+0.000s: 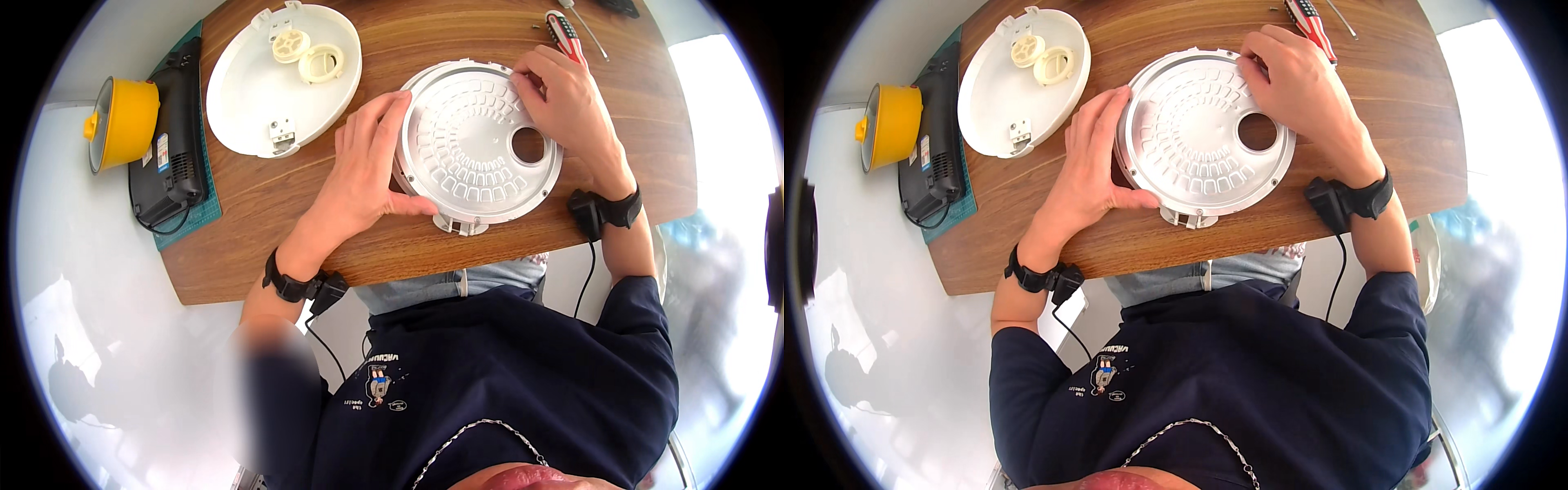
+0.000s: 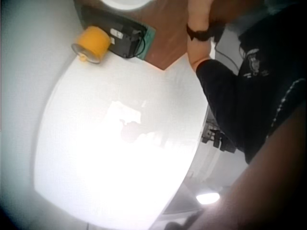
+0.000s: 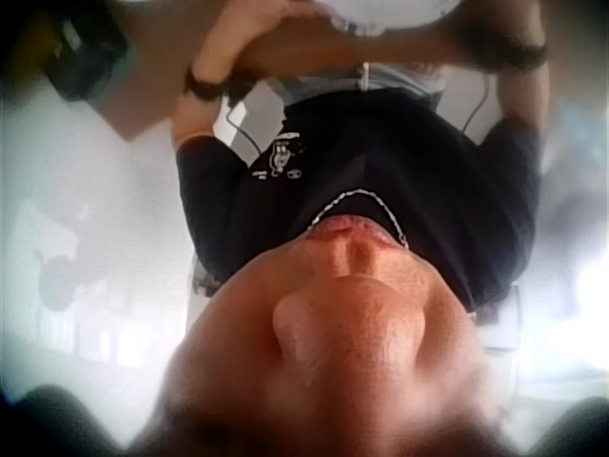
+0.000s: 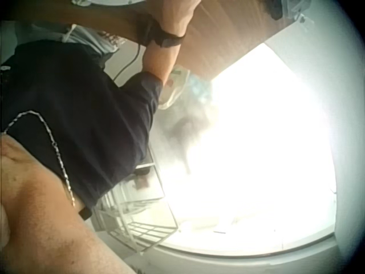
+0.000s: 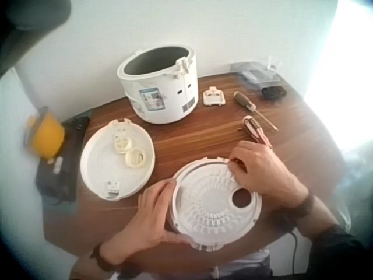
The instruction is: The person assembles a white plastic appliance lid by inserting a small circular component into a central hole, then aligning and securing a ring around the lid using a screwdriver. The person tightens multiple screws around the perimeter to fasten the ring.
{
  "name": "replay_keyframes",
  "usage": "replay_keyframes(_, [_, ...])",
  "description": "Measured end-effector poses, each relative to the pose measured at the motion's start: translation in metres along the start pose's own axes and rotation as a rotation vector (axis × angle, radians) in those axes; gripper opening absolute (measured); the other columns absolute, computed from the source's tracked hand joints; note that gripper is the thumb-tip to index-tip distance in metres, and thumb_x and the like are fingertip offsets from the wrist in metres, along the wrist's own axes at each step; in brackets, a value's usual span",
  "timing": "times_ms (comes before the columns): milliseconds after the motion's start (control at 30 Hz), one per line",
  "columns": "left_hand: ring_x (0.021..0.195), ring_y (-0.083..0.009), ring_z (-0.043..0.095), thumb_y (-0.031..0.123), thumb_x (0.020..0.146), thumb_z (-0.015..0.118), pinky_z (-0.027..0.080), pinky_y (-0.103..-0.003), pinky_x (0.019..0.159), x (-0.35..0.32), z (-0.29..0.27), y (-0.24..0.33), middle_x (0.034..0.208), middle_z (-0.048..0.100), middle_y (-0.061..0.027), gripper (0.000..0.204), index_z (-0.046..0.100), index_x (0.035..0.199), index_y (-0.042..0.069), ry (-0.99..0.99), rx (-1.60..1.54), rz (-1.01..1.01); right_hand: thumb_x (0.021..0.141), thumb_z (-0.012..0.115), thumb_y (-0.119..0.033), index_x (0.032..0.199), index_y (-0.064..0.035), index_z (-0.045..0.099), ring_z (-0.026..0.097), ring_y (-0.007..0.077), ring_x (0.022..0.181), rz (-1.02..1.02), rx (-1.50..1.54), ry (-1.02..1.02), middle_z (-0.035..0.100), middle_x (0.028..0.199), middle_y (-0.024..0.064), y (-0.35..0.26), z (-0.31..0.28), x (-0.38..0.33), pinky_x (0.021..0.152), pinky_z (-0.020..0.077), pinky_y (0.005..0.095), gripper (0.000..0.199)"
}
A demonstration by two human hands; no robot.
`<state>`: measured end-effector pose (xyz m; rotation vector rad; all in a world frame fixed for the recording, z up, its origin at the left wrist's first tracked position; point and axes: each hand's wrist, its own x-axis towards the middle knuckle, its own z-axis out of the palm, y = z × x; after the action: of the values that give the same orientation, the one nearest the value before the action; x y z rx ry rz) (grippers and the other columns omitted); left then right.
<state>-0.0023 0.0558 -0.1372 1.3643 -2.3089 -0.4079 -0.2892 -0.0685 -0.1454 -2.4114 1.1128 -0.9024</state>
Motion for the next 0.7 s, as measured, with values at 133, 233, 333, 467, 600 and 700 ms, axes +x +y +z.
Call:
replay_keyframes(133, [0.135, -0.0372, 0.042, 0.068, 0.062, 0.086, 0.034, -0.05, 0.11, 0.0022, 0.0012, 0.0002, 0.151, 0.038, -0.0174, 0.126, 0.034, 0.157, 0.004, -0.019, -0.003, -0.004, 0.091, 0.064, -0.006, 0.086, 0.0004, 0.064, 0.063, 0.0352, 0.073, 0.024, 0.014, -0.035, 0.065, 0.081, 0.0142, 0.005, 0.0021, -0.0036, 0.067, 0.0513, 0.0425, 0.008])
replay_keyframes(233, [0.135, -0.0382, 0.042, 0.07, 0.059, 0.086, 0.034, -0.051, 0.112, 0.0027, -0.0002, -0.0001, 0.15, 0.038, -0.017, 0.127, 0.036, 0.156, 0.005, -0.03, -0.033, -0.007, 0.091, 0.064, -0.007, 0.085, 0.0002, 0.064, 0.063, 0.0357, 0.072, 0.004, 0.001, -0.038, 0.065, 0.08, 0.0145, 0.0052, 0.0037, -0.0045, 0.066, 0.0513, 0.0434, 0.009])
replay_keyframes(333, [0.136, -0.0395, 0.041, 0.072, 0.057, 0.085, 0.033, -0.052, 0.114, 0.0022, -0.0001, -0.001, 0.151, 0.038, -0.0171, 0.129, 0.037, 0.156, 0.005, -0.02, -0.083, -0.019, 0.092, 0.064, -0.008, 0.085, -0.0005, 0.063, 0.064, 0.0356, 0.072, -0.022, -0.046, -0.036, 0.065, 0.08, 0.0142, 0.0045, 0.0033, -0.0041, 0.066, 0.0519, 0.0439, 0.01])
replay_keyframes(467, [0.136, -0.0399, 0.042, 0.073, 0.057, 0.084, 0.033, -0.052, 0.114, 0.0018, 0.0027, -0.0038, 0.151, 0.039, -0.0177, 0.13, 0.036, 0.157, 0.004, 0.016, -0.087, -0.011, 0.093, 0.064, -0.01, 0.088, -0.0016, 0.064, 0.065, 0.0355, 0.074, -0.05, -0.096, -0.024, 0.066, 0.082, 0.0134, 0.0039, 0.0038, -0.0047, 0.067, 0.0528, 0.0442, 0.01])
replay_keyframes(600, [0.136, -0.0383, 0.043, 0.072, 0.057, 0.084, 0.034, -0.05, 0.112, 0.0022, 0.0027, -0.0038, 0.15, 0.042, -0.0181, 0.129, 0.038, 0.156, 0.004, 0.036, -0.07, 0.007, 0.094, 0.064, -0.01, 0.089, -0.0021, 0.064, 0.066, 0.0357, 0.075, -0.074, -0.124, -0.012, 0.067, 0.083, 0.0124, 0.0063, 0.0039, -0.0055, 0.068, 0.0531, 0.0443, 0.01])
replay_keyframes(700, [0.135, -0.0364, 0.045, 0.072, 0.057, 0.084, 0.036, -0.049, 0.11, 0.0036, 0.0028, -0.0035, 0.149, 0.044, -0.0177, 0.128, 0.039, 0.155, 0.004, 0.038, -0.063, 0.024, 0.094, 0.064, -0.011, 0.089, -0.0022, 0.064, 0.066, 0.0356, 0.075, -0.075, -0.118, -0.021, 0.066, 0.082, 0.0124, 0.0085, 0.0031, -0.0056, 0.068, 0.0529, 0.044, 0.011])
